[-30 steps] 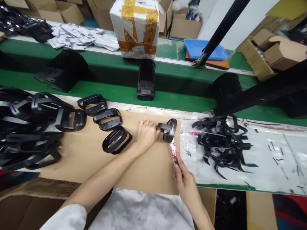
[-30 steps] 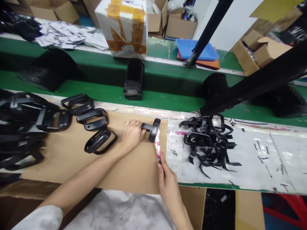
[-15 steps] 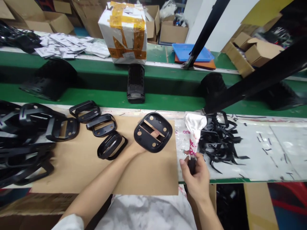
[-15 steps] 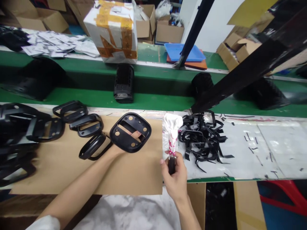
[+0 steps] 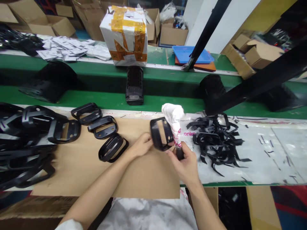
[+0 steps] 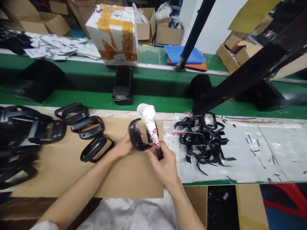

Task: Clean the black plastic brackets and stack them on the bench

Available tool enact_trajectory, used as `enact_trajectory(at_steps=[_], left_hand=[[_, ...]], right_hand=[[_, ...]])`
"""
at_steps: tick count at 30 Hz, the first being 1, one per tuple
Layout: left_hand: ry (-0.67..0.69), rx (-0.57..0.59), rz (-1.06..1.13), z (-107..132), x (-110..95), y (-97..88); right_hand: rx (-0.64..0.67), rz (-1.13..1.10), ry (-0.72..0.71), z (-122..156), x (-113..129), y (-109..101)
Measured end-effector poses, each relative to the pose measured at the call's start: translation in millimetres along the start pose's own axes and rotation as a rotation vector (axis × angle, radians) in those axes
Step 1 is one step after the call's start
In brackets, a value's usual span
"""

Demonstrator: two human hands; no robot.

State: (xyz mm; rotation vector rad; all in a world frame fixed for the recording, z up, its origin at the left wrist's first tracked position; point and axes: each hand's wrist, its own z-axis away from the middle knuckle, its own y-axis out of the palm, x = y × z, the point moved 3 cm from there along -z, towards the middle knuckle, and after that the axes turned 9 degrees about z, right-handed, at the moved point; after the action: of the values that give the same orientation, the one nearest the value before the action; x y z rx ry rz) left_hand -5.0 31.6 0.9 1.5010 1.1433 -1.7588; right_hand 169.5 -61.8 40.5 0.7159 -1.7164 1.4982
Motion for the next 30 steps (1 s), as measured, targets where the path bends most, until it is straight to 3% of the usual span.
enact_trajectory(at_steps=[2,4,10,15,19,30], left_hand=[[0.02,0.098,0.133,0.6,-4.7,-4.6],[0.045,0.103,0.17,1.0,-8.7,-10.5],[0.185,0.113,-0.063,0.7,-7.6,-10.8],[0.217,-0.067,-0.467,-4.8,0.6,0.1],[0.134,-0.098,-0.708,-13.4,5.5,12.1],[0.065,-0.168,-0.785,-18.0,4.9,16.1]], right_hand=[[-0.045,-0.02,0.055,-2.0,-3.7,-0.7],[-0.065,-0.122,0.136,-2.5,-8.0,1.8],[0.043,-0.579,0.414,-2.2,-18.4,19.6],[0.05,-0.631,0.419,-11.7,-15.4,20.3],[0.088,-0.585,0.401,-17.5,-11.0,22.0],[0.123,-0.597,0.362,-23.7,-10.1,25.0]])
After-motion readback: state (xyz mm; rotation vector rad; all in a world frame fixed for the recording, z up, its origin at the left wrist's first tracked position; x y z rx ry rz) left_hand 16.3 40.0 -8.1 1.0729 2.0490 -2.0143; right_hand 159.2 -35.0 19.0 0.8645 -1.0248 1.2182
